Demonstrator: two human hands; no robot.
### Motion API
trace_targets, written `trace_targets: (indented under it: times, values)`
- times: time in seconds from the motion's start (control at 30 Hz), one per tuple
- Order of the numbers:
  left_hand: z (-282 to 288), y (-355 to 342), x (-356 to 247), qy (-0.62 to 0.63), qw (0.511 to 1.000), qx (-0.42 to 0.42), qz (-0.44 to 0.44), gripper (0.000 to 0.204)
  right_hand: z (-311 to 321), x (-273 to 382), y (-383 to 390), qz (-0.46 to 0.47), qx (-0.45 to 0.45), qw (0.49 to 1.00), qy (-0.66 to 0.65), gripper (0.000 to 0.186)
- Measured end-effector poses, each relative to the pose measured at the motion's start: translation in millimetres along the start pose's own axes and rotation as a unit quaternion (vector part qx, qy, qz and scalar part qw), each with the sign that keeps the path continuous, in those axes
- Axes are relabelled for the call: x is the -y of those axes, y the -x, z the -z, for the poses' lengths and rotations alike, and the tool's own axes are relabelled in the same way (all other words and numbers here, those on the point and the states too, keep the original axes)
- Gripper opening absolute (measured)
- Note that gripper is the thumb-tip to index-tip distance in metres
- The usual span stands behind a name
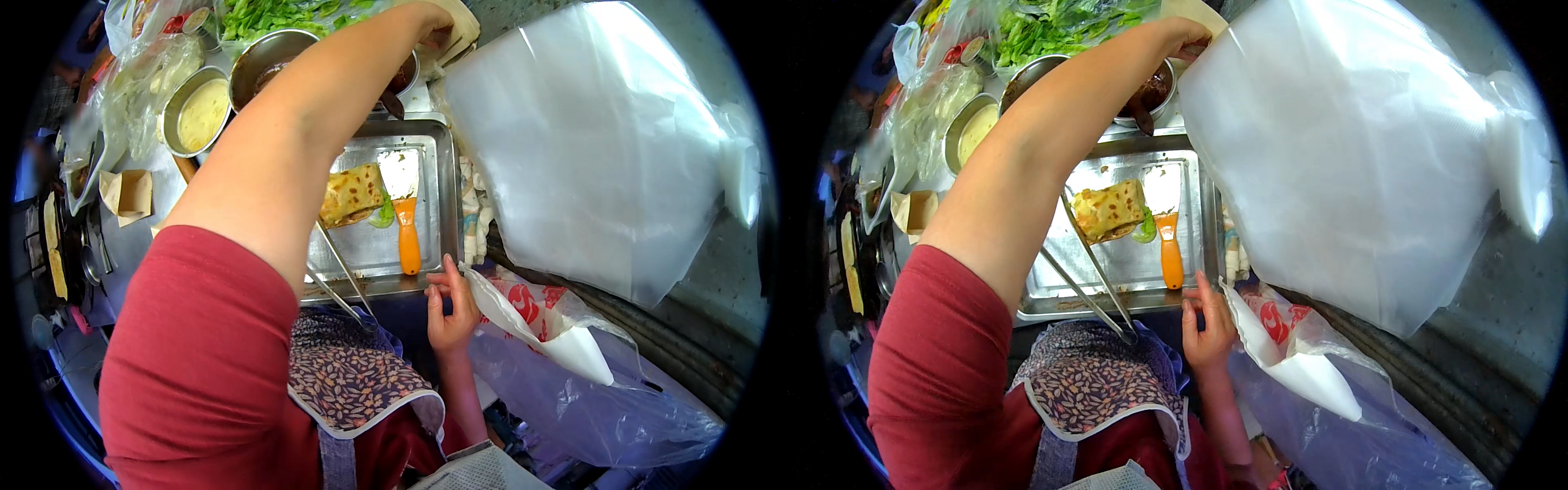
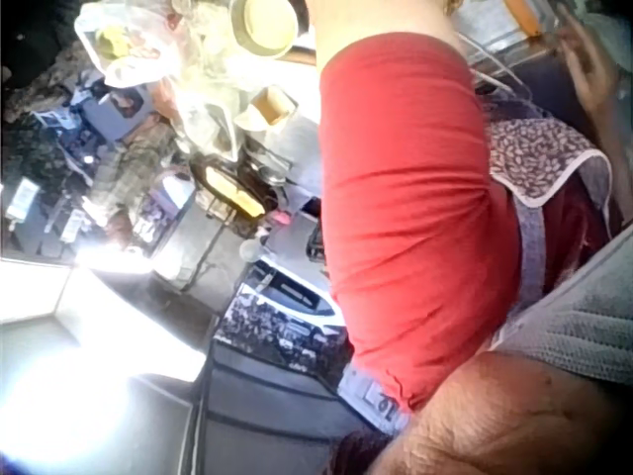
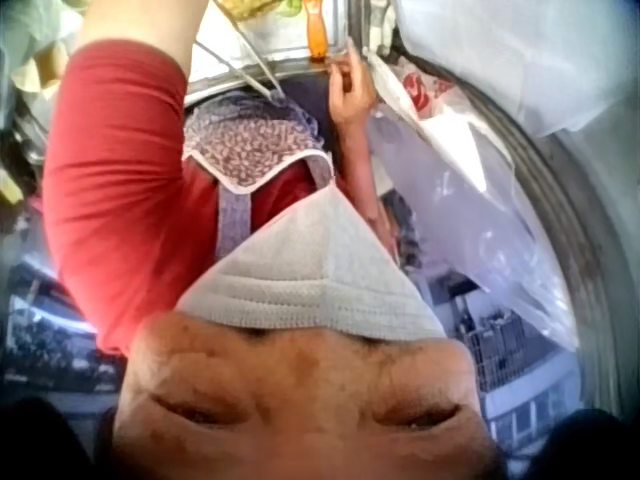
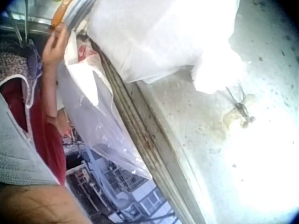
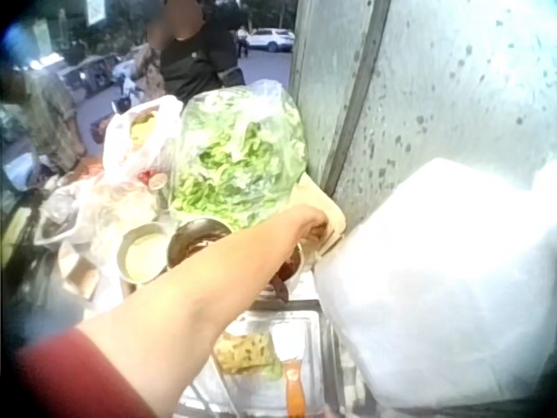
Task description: The person rolls out dough with a rolling pin, cooks crepes on a griddle, and assembles them with fillings like egg, sausage, and lettuce. They then fold, cut, and package the crepes for takeaway.
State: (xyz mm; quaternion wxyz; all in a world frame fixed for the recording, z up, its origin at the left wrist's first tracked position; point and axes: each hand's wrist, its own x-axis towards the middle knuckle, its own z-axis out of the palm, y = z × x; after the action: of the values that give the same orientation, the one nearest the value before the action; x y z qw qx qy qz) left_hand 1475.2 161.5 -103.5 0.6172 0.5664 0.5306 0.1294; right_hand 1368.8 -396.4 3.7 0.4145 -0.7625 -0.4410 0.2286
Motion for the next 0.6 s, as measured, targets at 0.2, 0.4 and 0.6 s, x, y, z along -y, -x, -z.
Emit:
trace_targets:
  times: [0.2, 0.4, 0.6]
  values:
    - [65, 174, 2, 0.042, 0.979, -0.067, -0.19, 0.022, 1, 36, -21, 0.095, 0.021, 0.995, -0.013, 0.041]
    - [122, 336, 35, 0.028, 0.958, -0.157, -0.236, 0.027, -17, 143, -94, 0.35, 0.015, 0.934, 0.063, 0.04]
    - [181, 469, 60, -0.137, 0.921, -0.207, -0.301, 0.02, -61, 246, -140, 0.634, -0.025, 0.714, 0.296, 0.033]
